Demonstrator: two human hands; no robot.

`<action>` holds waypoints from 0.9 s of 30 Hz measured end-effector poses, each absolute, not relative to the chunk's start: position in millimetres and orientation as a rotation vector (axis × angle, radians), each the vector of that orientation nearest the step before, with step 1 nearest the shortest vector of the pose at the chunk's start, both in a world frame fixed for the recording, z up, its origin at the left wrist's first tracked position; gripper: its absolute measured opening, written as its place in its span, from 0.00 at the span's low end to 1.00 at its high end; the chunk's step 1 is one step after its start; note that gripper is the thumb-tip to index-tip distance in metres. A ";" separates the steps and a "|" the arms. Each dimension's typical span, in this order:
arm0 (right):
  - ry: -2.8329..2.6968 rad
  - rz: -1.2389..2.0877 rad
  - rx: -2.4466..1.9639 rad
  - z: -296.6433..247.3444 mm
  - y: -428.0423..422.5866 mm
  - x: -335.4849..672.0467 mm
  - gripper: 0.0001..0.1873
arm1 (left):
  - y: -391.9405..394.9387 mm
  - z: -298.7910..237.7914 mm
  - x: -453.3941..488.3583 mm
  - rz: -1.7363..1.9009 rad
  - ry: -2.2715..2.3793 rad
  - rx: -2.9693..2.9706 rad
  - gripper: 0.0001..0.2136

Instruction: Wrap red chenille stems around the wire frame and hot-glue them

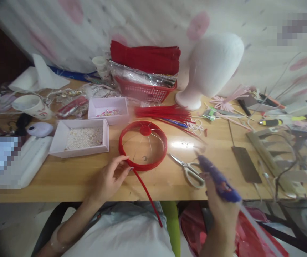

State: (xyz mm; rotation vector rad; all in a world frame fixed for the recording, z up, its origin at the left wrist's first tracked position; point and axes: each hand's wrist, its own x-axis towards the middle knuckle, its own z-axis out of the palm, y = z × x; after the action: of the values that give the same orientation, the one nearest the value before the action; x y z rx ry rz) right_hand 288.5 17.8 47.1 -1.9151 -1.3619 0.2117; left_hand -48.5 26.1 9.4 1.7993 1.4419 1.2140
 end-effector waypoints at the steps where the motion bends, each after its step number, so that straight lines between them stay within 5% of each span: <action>1: -1.497 0.268 -1.775 51.3 9.8 269.2 0.15 | 26.4 9.8 -48.4 1.218 1.440 1.781 0.12; 6: -1.960 0.412 -1.304 73.3 2.2 190.6 0.06 | 27.0 7.6 -47.7 1.228 1.402 1.727 0.14; 27: -2.095 0.443 -1.287 70.2 14.7 157.3 0.09 | 25.4 7.2 -48.7 1.192 1.331 1.696 0.16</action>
State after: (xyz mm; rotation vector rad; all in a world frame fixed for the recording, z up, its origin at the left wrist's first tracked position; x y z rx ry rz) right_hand 157.3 14.7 70.2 -1.2872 -2.0946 0.4428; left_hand -48.7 25.4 7.2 1.6957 1.3312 1.1922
